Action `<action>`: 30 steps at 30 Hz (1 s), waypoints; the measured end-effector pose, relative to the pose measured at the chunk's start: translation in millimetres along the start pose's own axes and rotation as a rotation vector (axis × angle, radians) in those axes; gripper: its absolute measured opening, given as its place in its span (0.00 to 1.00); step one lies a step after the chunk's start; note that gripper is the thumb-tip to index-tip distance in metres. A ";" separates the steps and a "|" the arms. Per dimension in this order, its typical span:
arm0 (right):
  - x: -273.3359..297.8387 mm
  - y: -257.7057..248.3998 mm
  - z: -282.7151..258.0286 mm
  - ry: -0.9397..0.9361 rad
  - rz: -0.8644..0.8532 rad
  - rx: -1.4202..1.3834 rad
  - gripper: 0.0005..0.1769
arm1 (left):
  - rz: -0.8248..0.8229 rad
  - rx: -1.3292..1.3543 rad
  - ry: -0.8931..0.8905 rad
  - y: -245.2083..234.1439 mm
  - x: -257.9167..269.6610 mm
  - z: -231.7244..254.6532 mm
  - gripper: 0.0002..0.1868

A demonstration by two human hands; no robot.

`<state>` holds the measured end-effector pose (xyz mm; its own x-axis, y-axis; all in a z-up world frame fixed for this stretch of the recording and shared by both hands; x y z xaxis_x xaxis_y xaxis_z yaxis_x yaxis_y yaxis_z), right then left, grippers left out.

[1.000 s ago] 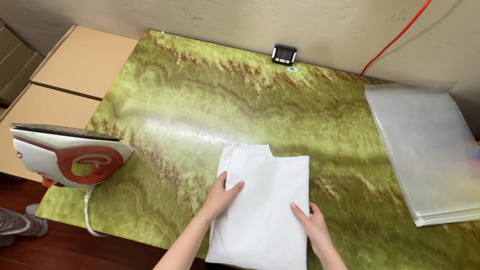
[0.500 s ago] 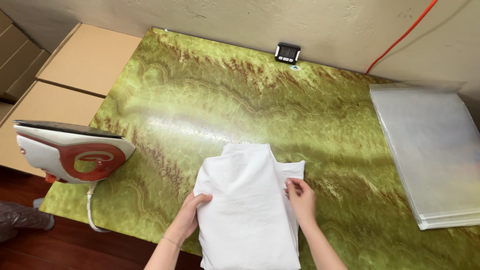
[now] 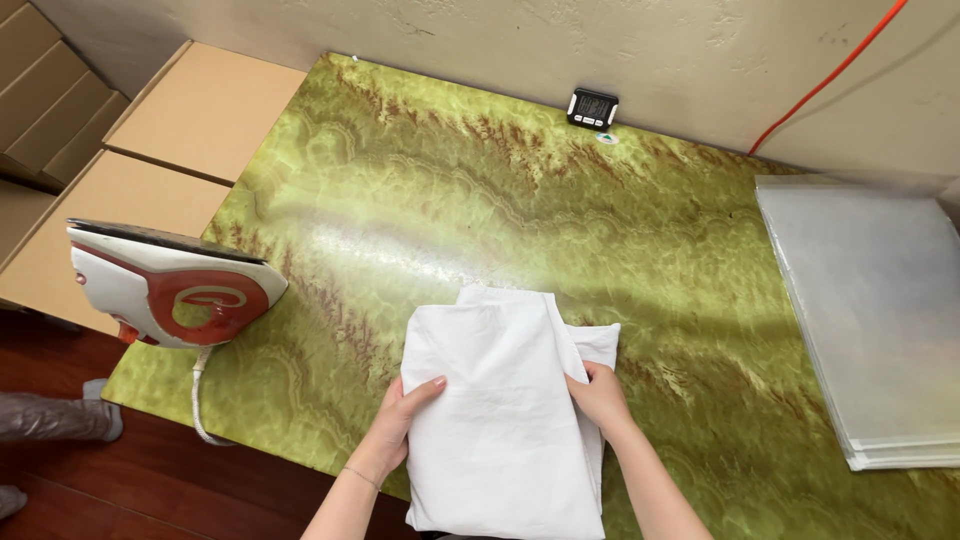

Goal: Ironing a white long-sleeved shirt, folding it neatly, placing it in a clear plastic bag, and then into a cardboard shipping box.

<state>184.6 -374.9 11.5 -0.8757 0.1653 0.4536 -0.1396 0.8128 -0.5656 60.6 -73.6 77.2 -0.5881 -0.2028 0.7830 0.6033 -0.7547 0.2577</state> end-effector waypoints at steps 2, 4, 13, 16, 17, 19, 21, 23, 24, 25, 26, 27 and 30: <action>11.6 -7.4 -0.4 0.040 -0.010 -0.146 0.11 | -0.021 -0.004 0.005 6.3 2.8 1.9 0.40; 4.7 -9.5 27.9 0.079 -0.017 -0.293 0.13 | -0.045 -0.009 0.010 11.2 0.3 0.7 0.40; -42.5 -18.9 129.7 -0.009 0.013 -0.856 0.11 | -0.243 -0.327 0.004 74.3 -10.8 1.8 0.48; -22.3 -48.6 101.6 -0.076 0.191 -0.415 0.15 | -0.200 -0.493 0.180 77.5 -77.9 -12.7 0.33; -3.1 -50.2 91.6 0.061 0.142 -0.234 0.10 | -0.147 -0.605 0.231 73.7 -97.2 -18.8 0.29; 21.1 -56.8 82.7 0.199 0.098 -0.054 0.14 | -0.099 -0.717 0.283 73.6 -113.6 -22.5 0.26; 31.9 -44.8 92.5 0.338 -0.021 -0.214 0.17 | -0.103 -0.747 0.264 76.7 -108.1 -19.9 0.26; 49.8 -45.6 85.2 0.359 -0.091 -0.146 0.17 | -0.102 -0.731 0.253 75.9 -108.1 -21.3 0.26; 59.9 -43.0 82.3 0.376 -0.162 -0.077 0.18 | -0.099 -0.714 0.244 75.3 -108.3 -21.5 0.26; 61.8 -43.9 86.3 0.380 -0.160 -0.079 0.18 | -0.102 -0.717 0.242 75.6 -109.8 -22.1 0.26; 66.1 -37.9 90.6 0.386 -0.237 -0.051 0.14 | -0.104 -0.687 0.242 75.9 -111.5 -21.9 0.27; 71.5 -31.7 95.3 0.393 -0.315 -0.023 0.11 | -0.105 -0.658 0.241 75.8 -113.1 -21.8 0.28; 93.6 -34.4 85.4 0.427 -0.352 -0.412 0.20 | -0.092 -0.550 0.180 72.3 -112.2 -21.4 0.27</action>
<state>67.9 -435.1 14.6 -0.5395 -0.0108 0.8419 -0.1213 0.9905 -0.0650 158.7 -118.7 -4.2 -0.7359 -0.1880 0.6504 0.2060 -0.9773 -0.0494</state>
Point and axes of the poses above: each hand's wrist, its own x-axis away from the middle knuckle, its own y-axis out of the palm, z = x × y, the point moved 10 cm from there along -x, towards the middle knuckle, and after that the axes turned 8 degrees about z, right-handed, at the moved point
